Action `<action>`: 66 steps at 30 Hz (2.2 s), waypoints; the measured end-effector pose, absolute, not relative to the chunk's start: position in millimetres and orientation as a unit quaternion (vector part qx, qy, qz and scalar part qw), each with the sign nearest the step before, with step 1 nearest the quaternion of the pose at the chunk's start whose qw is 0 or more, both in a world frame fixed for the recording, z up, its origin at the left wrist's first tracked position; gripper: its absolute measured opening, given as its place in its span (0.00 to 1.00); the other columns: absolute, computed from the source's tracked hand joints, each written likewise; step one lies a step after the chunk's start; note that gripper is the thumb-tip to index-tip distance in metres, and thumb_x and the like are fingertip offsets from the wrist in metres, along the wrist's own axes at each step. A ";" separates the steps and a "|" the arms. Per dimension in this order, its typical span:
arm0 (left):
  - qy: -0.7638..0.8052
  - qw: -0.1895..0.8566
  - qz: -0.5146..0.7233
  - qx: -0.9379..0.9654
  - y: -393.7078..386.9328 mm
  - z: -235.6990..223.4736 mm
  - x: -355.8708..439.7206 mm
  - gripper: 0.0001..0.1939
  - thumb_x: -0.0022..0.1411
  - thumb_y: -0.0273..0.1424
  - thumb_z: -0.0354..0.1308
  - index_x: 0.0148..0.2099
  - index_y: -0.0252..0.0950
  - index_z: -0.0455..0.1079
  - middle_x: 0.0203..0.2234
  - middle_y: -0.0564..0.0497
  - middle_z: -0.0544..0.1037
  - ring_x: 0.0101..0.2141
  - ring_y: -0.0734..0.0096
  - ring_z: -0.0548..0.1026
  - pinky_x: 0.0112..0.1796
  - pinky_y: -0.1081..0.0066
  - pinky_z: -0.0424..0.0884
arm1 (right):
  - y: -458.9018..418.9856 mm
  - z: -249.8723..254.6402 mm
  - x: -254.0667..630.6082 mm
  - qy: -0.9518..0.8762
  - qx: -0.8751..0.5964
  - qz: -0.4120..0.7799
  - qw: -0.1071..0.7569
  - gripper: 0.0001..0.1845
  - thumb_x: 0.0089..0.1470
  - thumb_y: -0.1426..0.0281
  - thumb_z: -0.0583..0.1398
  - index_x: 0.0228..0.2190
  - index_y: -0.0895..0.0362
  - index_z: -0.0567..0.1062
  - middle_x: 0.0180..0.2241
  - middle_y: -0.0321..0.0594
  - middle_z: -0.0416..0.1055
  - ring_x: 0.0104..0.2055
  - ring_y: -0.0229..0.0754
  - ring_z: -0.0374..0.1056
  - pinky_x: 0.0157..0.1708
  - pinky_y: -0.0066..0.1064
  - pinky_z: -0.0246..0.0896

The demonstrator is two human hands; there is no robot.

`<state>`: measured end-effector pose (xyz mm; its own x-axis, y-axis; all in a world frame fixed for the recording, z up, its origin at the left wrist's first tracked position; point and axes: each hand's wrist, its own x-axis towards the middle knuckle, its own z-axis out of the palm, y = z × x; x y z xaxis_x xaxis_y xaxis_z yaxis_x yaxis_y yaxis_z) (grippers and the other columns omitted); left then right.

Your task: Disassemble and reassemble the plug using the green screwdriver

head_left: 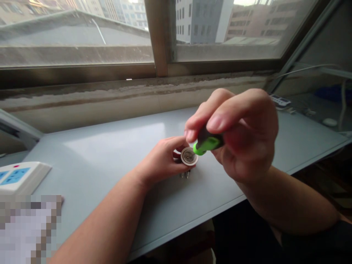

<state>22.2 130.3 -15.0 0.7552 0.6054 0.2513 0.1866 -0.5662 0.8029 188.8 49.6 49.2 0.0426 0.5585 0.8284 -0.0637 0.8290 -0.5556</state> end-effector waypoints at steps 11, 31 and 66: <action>0.226 0.422 0.253 0.841 130.4 -20.2 21.2 0.10 0.58 0.26 0.68 0.42 0.35 0.74 0.37 0.51 0.78 0.36 0.67 0.78 0.36 0.69 0.80 | 62.5 40.6 192.8 -0.621 -0.234 0.164 0.729 0.03 0.62 0.64 0.69 0.39 0.43 0.80 0.40 0.39 0.77 0.47 0.51 0.74 0.49 0.49 0.77; 0.237 0.430 0.256 0.833 129.1 -18.9 22.1 0.10 0.56 0.28 0.69 0.40 0.35 0.73 0.35 0.52 0.78 0.35 0.68 0.77 0.36 0.69 0.80 | 57.3 50.4 196.2 -0.643 -0.176 0.224 0.711 0.05 0.69 0.62 0.63 0.38 0.47 0.78 0.37 0.36 0.78 0.38 0.45 0.76 0.36 0.41 0.79; 0.244 0.440 0.249 0.827 130.5 -16.0 23.1 0.11 0.53 0.28 0.71 0.36 0.37 0.70 0.35 0.51 0.78 0.37 0.63 0.78 0.37 0.66 0.80 | 54.7 48.9 201.7 -0.671 -0.219 0.177 0.685 0.03 0.62 0.62 0.68 0.39 0.43 0.79 0.45 0.36 0.77 0.58 0.52 0.74 0.57 0.50 0.77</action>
